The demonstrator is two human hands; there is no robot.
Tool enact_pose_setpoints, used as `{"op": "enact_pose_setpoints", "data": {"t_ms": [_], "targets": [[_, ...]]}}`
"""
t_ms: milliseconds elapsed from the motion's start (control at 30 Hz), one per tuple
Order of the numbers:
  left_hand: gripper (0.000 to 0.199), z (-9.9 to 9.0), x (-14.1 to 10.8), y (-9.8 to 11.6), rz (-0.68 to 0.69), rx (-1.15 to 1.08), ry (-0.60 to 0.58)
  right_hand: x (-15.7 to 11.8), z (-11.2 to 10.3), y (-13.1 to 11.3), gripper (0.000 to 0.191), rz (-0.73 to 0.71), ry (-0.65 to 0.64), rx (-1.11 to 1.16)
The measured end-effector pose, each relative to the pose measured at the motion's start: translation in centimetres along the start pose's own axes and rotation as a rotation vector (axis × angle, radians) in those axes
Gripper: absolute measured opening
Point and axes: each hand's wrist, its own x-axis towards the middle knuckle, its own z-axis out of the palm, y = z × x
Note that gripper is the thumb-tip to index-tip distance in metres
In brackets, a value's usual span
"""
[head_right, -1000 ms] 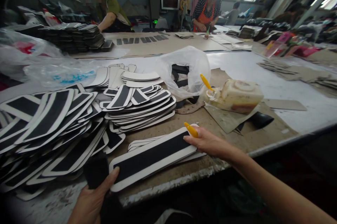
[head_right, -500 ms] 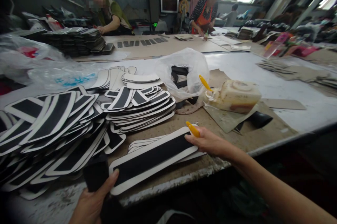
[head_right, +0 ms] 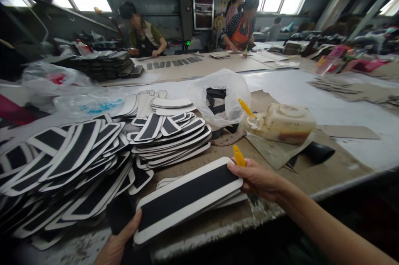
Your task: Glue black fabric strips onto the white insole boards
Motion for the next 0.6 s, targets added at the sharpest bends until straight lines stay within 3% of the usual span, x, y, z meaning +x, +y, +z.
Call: {"op": "enact_pose_setpoints", "data": {"t_ms": [200, 333, 433, 533, 600], "targets": [[0.033, 1.9, 0.6, 6.0, 0.102, 0.029, 0.014, 3.4, 1.1, -4.1, 0.049, -0.166, 0.111, -0.074], [0.032, 3.0, 2.4, 9.1, 0.277, -0.098, -0.105, 4.6, 0.8, -6.4, 0.041, -0.333, 0.268, -0.079], [0.041, 2.7, 3.8, 8.2, 0.305, -0.044, -0.11, 4.2, -0.2, -7.2, 0.04, -0.402, 0.382, -0.021], [0.047, 1.4, 3.9, 5.1, 0.293, 0.192, 0.021, 2.9, -0.9, -6.9, 0.041, -0.433, 0.418, 0.025], [0.043, 0.5, 3.2, 2.9, 0.269, 0.363, 0.06, 1.9, -1.0, -6.3, 0.045, -0.45, 0.439, -0.07]]}}
